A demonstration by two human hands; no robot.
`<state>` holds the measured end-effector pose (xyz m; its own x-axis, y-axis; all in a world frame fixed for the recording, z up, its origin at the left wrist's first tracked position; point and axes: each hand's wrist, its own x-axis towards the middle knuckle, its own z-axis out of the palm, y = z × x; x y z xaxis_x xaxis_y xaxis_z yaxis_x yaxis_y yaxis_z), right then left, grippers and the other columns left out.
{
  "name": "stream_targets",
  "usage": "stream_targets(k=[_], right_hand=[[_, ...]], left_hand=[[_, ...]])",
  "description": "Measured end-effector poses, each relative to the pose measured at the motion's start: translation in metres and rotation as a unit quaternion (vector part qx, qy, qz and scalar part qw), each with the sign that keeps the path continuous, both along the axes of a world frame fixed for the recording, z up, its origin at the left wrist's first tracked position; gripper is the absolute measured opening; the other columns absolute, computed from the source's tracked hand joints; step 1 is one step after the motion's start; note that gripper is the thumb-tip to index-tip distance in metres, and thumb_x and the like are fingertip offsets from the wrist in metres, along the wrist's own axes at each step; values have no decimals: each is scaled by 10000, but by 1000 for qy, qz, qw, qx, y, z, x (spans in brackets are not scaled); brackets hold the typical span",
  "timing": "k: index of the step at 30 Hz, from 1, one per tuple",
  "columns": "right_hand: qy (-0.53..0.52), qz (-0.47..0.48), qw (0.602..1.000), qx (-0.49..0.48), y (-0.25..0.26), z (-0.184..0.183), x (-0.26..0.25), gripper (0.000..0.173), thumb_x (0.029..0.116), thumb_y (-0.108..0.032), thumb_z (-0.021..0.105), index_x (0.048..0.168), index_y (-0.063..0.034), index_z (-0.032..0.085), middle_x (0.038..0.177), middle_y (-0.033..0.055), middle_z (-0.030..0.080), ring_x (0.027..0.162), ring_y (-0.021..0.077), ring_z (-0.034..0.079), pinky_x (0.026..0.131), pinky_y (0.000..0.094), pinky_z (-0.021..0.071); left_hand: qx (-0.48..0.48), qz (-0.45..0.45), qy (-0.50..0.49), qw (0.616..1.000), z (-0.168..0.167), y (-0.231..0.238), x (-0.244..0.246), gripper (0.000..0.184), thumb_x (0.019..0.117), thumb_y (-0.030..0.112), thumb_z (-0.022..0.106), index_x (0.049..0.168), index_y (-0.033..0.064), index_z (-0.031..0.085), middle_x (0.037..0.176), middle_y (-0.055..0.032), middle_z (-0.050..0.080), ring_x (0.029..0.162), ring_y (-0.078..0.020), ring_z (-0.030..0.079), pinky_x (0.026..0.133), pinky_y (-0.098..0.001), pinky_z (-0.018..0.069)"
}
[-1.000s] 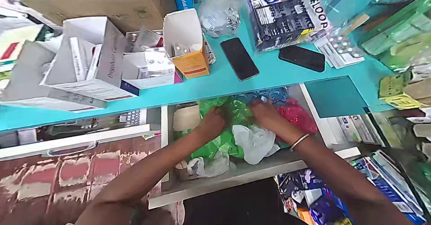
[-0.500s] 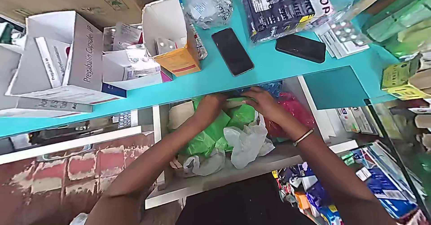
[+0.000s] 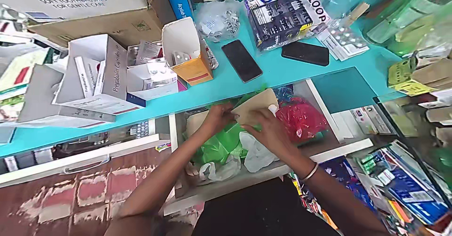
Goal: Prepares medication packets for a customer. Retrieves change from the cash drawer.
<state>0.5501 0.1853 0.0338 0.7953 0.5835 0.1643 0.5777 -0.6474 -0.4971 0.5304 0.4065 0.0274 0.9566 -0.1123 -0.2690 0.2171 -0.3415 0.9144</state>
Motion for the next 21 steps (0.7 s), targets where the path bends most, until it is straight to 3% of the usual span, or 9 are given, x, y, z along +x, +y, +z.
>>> stream_targets(k=[1,3,7,9,12,15,17,19,21], right_hand=[[24,-7,1000,-3,6,-3,-2,569,958,-495,659,1245,-5,693,1260,192,675,1174,340,655,968,471,557],[57,-31,998,12,14,-7,-4,632,938,-484,690,1334,6,638,1336,205,641,1216,350,640,980,478,554],[135,-63,985,85,13,-7,3,585,934,-351,731,1365,25,610,1263,214,678,1126,311,689,971,438,573],[162,-63,978,113,9,-8,6,534,926,-284,741,1339,33,627,1231,208,693,1106,274,702,965,392,581],[147,-63,984,83,6,-11,8,431,949,-216,688,1303,26,658,1159,178,731,1048,244,729,955,394,588],[129,-73,989,-29,3,-4,6,372,991,-203,606,1308,-21,675,1184,184,723,1078,333,709,937,532,557],[99,-49,992,-67,-4,2,0,393,1013,-277,601,1315,-34,672,1260,190,691,1177,360,663,988,532,534],[23,-33,999,-31,-17,5,-17,449,1007,-381,605,1275,-32,697,1258,179,699,1167,359,672,964,515,553],[-51,-17,998,28,-33,-1,-42,442,1004,-429,597,1204,-59,732,1259,158,703,1171,334,674,967,493,560]], left_hand=[[-9,18,-5,1000,-3,-1,0,223,948,103,713,1116,-43,690,931,-99,747,816,-123,737,829,-321,623],[-2,55,-33,998,-11,-6,-1,206,895,155,781,1001,-12,723,804,-36,719,709,-64,665,738,-274,569],[-15,103,-86,991,-21,-11,0,295,792,220,878,752,54,638,658,45,603,596,-19,548,620,-233,493],[-32,91,-97,991,-21,-11,-1,281,806,192,859,733,68,618,648,66,579,591,-3,525,607,-215,468],[-19,52,-101,993,-7,1,-5,203,895,207,781,834,39,684,713,41,640,652,-13,583,676,-227,513],[124,17,-138,983,25,20,-22,218,974,242,691,982,32,751,851,-51,736,780,-129,699,793,-385,585],[240,44,-210,947,47,29,-41,245,985,277,667,1071,64,751,873,-73,750,756,-181,718,735,-423,595],[349,87,-271,893,65,30,-59,325,1002,315,620,1187,61,707,829,-91,748,681,-228,726,622,-425,591],[404,97,-299,859,73,24,-76,357,1034,263,570,1280,13,637,875,-114,763,684,-271,739,574,-442,585]])
